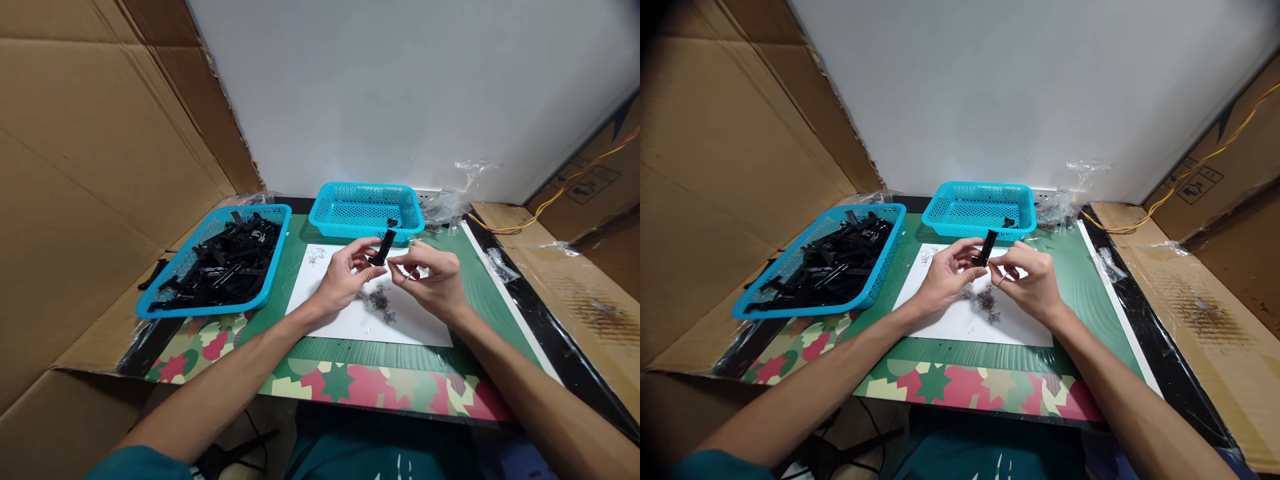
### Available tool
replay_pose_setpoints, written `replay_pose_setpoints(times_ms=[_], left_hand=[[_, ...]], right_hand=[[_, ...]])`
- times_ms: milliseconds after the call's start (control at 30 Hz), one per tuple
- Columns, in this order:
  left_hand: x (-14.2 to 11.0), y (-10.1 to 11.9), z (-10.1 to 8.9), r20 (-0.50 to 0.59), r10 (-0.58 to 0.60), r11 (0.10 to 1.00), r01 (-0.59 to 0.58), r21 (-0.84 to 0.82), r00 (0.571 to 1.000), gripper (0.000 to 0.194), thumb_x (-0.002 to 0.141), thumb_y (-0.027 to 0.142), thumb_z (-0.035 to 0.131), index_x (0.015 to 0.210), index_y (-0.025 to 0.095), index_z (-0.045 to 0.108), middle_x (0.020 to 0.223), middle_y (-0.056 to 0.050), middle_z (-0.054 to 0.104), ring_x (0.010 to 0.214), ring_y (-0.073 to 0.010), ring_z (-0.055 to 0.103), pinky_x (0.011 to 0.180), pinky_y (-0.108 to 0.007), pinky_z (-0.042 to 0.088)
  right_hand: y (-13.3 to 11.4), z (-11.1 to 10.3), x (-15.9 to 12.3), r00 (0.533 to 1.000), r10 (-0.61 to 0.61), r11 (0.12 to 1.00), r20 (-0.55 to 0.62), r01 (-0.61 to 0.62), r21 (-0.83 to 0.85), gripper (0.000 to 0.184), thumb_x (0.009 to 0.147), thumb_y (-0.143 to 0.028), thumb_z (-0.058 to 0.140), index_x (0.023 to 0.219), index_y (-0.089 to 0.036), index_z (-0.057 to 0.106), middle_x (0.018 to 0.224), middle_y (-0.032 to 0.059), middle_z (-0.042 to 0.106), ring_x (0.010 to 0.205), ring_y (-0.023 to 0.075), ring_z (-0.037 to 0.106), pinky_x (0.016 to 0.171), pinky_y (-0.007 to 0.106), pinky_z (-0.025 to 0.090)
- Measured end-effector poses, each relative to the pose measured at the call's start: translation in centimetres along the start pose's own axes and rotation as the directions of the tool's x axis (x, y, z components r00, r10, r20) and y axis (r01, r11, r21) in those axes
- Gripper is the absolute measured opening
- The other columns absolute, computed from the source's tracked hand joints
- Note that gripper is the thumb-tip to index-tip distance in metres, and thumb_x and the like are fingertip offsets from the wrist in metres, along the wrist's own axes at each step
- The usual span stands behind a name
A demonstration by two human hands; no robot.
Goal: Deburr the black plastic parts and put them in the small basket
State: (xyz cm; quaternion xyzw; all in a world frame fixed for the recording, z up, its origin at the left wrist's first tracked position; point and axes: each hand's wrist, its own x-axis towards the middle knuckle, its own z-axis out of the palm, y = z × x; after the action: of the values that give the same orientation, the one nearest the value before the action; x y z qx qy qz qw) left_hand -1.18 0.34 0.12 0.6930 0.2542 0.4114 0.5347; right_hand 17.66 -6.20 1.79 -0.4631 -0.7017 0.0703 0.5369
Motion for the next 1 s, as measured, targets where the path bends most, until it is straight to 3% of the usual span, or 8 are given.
replay_pose_setpoints(times_ms=[167,500,700,1000], left_hand=[[0.14,0.3,-0.11,-0.024,0.014,1.0,-0.013,0.019,1.0,0.052,0.08,0.042,0.09,0.124,0.02,0.075,0.105,-0.009,0.076,0.093,-0.0222,0.069,0.084,-0.036,0.056],[0.05,0.07,-0.28,-0.008,0.027,0.998,-0.026,0.061,1.0,0.052,0.081,0.042,0.089,0.128,0.023,0.077,0.104,-0.009,0.079,0.093,-0.0225,0.07,0.081,-0.035,0.056],[-0.12,0.32,0.13,-0.024,-0.004,1.0,0.005,0.019,1.0,0.049,0.08,0.039,0.09,0.123,0.018,0.08,0.11,-0.012,0.08,0.09,-0.0211,0.07,0.083,-0.034,0.056],[-0.21,0.48,-0.15,-0.001,0.021,1.0,-0.021,-0.021,1.0,0.042,0.079,0.036,0.091,0.117,0.019,0.083,0.113,-0.013,0.082,0.099,-0.0252,0.075,0.086,-0.034,0.058]], right_hand=[[-0.47,0.21,-0.07,0.998,-0.038,0.996,0.052,0.042,-0.076,0.022,0.09,-0.024,0.065,0.068,-0.026,0.068,0.054,-0.0009,0.055,0.054,0.0161,0.048,0.057,0.033,0.044],[-0.07,-0.26,-0.09,0.99,-0.055,0.998,0.132,0.06,-0.031,0.018,0.087,-0.018,0.066,0.071,-0.024,0.068,0.06,-0.0006,0.059,0.058,0.0151,0.053,0.058,0.03,0.046],[0.26,-0.19,-0.02,0.981,-0.164,0.986,0.103,0.161,0.044,0.017,0.085,-0.009,0.068,0.074,-0.021,0.068,0.062,-0.0024,0.059,0.058,0.0114,0.053,0.055,0.025,0.042],[0.14,-0.09,-0.05,0.988,-0.094,0.991,0.122,0.081,0.11,0.016,0.083,-0.012,0.073,0.07,-0.02,0.069,0.058,-0.0028,0.061,0.054,0.0099,0.053,0.053,0.023,0.041]])
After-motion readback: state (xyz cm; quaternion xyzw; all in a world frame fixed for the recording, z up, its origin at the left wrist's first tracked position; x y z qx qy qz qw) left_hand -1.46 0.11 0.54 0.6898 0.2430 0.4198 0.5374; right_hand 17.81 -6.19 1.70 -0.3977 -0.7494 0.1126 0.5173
